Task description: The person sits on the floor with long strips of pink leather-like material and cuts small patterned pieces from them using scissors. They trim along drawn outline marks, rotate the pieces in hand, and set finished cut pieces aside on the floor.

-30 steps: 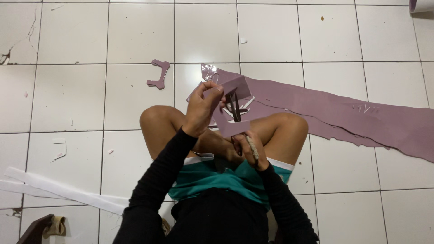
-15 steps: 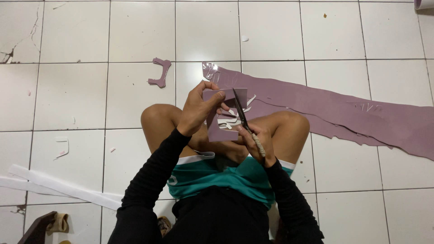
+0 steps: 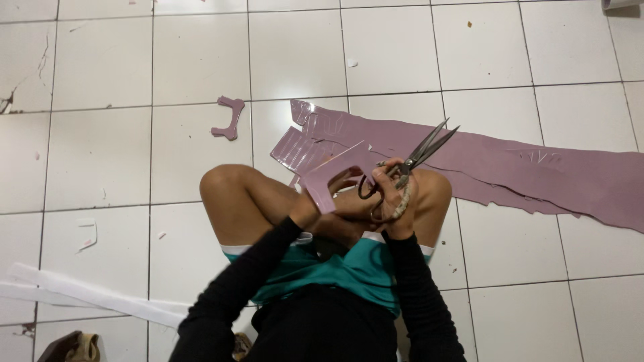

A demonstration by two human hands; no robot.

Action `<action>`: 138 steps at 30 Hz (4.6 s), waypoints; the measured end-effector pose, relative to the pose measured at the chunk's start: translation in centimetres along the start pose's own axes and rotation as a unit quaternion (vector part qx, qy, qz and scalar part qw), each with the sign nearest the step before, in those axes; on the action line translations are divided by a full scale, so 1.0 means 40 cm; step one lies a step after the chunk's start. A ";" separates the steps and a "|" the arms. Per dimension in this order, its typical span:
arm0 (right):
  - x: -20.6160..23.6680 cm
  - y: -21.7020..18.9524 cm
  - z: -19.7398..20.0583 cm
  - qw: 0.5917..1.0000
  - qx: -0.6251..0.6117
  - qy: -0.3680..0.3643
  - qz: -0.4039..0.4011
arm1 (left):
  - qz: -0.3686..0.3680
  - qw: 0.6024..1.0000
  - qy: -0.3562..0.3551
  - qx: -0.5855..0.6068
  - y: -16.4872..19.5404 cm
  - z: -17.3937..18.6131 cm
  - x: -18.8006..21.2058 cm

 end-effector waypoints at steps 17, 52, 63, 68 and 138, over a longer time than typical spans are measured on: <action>0.031 0.042 -0.037 0.961 0.223 -0.126 -0.106 | -0.097 0.971 0.072 -0.206 0.167 0.075 -0.101; 0.028 0.033 -0.070 0.972 0.109 -0.157 -0.137 | -0.116 0.954 0.066 -0.269 0.142 0.050 -0.059; 0.022 0.006 -0.093 0.980 0.054 -0.129 -0.143 | -0.106 0.974 0.116 -0.166 0.123 0.000 -0.039; 0.031 0.039 -0.091 0.985 -0.007 -0.085 -0.149 | -0.088 0.982 0.151 -0.070 0.101 -0.034 -0.022; 0.045 -0.001 -0.108 0.965 0.148 -0.158 -0.151 | -0.056 0.944 0.076 -0.318 0.170 0.057 -0.049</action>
Point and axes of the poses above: each hand's wrist, its own x-axis away from the middle knuckle, its own z-axis out of the back of the hand, y = z × x, the point moved 4 cm from there along -x, towards the middle knuckle, and after that the axes turned 9 degrees about -x, right-handed, at the moved point
